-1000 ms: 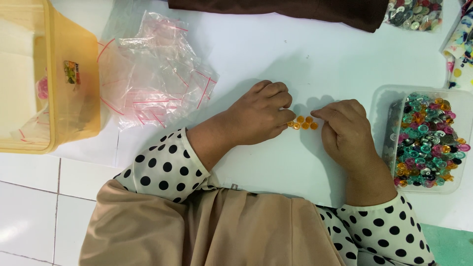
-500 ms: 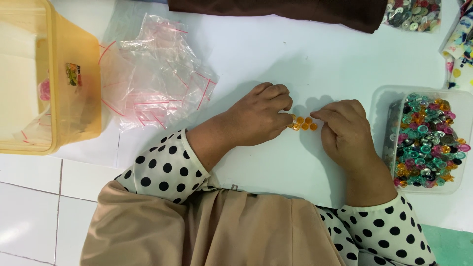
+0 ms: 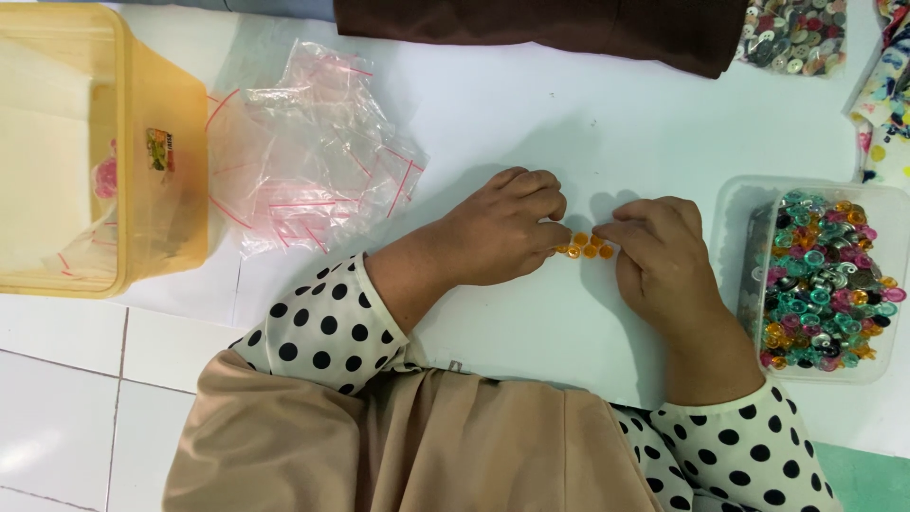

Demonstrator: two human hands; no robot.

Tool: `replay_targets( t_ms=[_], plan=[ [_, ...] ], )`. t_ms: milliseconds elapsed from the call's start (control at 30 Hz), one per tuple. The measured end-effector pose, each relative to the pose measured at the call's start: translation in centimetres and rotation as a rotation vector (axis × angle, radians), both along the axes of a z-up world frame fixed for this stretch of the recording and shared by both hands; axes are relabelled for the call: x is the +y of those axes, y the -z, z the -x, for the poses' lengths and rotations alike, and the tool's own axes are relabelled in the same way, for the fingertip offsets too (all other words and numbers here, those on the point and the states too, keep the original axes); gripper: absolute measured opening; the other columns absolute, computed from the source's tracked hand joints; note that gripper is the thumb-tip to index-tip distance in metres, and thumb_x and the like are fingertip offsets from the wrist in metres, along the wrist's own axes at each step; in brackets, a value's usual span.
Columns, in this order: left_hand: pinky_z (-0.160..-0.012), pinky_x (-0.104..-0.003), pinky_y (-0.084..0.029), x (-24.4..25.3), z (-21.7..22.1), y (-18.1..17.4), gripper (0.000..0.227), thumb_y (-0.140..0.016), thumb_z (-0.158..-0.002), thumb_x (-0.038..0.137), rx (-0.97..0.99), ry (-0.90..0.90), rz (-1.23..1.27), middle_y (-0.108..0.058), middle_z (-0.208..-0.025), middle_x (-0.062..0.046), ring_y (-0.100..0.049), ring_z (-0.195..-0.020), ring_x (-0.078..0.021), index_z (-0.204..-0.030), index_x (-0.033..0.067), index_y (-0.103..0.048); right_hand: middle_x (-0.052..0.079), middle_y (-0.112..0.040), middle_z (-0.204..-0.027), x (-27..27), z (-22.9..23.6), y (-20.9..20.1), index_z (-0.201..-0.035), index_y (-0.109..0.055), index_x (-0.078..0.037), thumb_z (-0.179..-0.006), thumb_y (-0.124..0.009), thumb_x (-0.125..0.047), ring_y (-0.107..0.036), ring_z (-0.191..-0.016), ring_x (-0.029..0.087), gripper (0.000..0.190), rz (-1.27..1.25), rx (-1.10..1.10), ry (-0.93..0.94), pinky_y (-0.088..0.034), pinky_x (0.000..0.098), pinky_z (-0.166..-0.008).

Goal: Sorting small colored buttons and placing them into small plastic bags

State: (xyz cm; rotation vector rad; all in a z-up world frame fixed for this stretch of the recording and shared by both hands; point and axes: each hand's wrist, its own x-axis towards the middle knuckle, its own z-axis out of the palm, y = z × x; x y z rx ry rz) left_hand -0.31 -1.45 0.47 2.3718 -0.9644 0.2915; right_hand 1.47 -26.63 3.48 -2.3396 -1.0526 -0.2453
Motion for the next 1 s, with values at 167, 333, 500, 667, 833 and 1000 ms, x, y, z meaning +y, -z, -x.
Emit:
replay_targets(
  t_ms=[167, 333, 500, 667, 833, 1000],
  plan=[
    [-0.105, -0.049, -0.047, 0.0, 0.1, -0.3, 0.010, -0.076, -0.091, 0.014, -0.015, 0.011, 0.025, -0.060, -0.100, -0.004, -0.055, -0.121, -0.0289, -0.100, 0.0161, -0.078, 0.010, -0.063, -0.120, -0.2, 0.0, 0.7, -0.106, -0.075, -0.012, -0.094, -0.056, 0.009, -0.053, -0.120, 0.033, 0.031, 0.085, 0.018, -0.011, -0.044, 0.0444, -0.106],
    [-0.106, -0.049, -0.046, 0.1, 0.1, -0.5, 0.009, -0.075, -0.092, 0.015, -0.009, 0.003, 0.018, -0.060, -0.100, -0.004, -0.055, -0.122, -0.0286, -0.100, 0.0166, -0.078, 0.009, -0.062, -0.125, -0.1, 0.1, 1.1, -0.105, -0.076, -0.013, -0.096, -0.057, 0.007, -0.050, -0.124, 0.031, 0.029, 0.099, 0.020, -0.013, -0.041, 0.0434, -0.111],
    [-0.105, -0.049, -0.047, 0.1, 0.1, -0.6, 0.011, -0.075, -0.091, 0.014, 0.010, 0.008, 0.008, -0.061, -0.100, -0.004, -0.055, -0.122, -0.0278, -0.100, 0.0173, -0.079, 0.008, -0.061, -0.126, -0.2, 0.1, 0.9, -0.108, -0.075, -0.014, -0.095, -0.055, 0.007, -0.049, -0.126, 0.032, 0.031, 0.147, 0.076, 0.015, -0.041, 0.0446, -0.111],
    [-0.105, -0.049, -0.047, 0.3, -0.1, -0.3, 0.013, -0.077, -0.088, 0.013, -0.010, -0.004, 0.007, -0.061, -0.101, -0.004, -0.056, -0.122, -0.0278, -0.101, 0.0156, -0.078, 0.009, -0.061, -0.127, -0.3, 0.0, 1.1, -0.111, -0.074, -0.015, -0.096, -0.055, 0.006, -0.050, -0.127, 0.032, 0.033, 0.159, 0.064, 0.013, -0.042, 0.0445, -0.110],
    [-0.105, -0.050, -0.047, 0.8, -0.4, -0.5, 0.011, -0.074, -0.090, 0.012, 0.009, -0.042, 0.016, -0.061, -0.100, -0.004, -0.055, -0.123, -0.0278, -0.100, 0.0137, -0.078, 0.010, -0.061, -0.127, -0.5, 0.1, 1.1, -0.111, -0.075, -0.013, -0.096, -0.054, 0.007, -0.050, -0.126, 0.032, 0.033, 0.174, 0.085, 0.038, -0.043, 0.0460, -0.111],
    [-0.104, -0.049, -0.047, 1.3, -0.9, -0.8, 0.011, -0.076, -0.088, 0.010, -0.020, -0.056, 0.009, -0.060, -0.098, -0.002, -0.055, -0.119, -0.0265, -0.098, 0.0146, -0.078, 0.013, -0.060, -0.125, 0.1, 0.3, 0.3, -0.111, -0.073, -0.008, -0.099, -0.052, 0.009, -0.050, -0.124, 0.036, 0.030, 0.110, 0.042, 0.031, -0.045, 0.0474, -0.108]
  ],
)
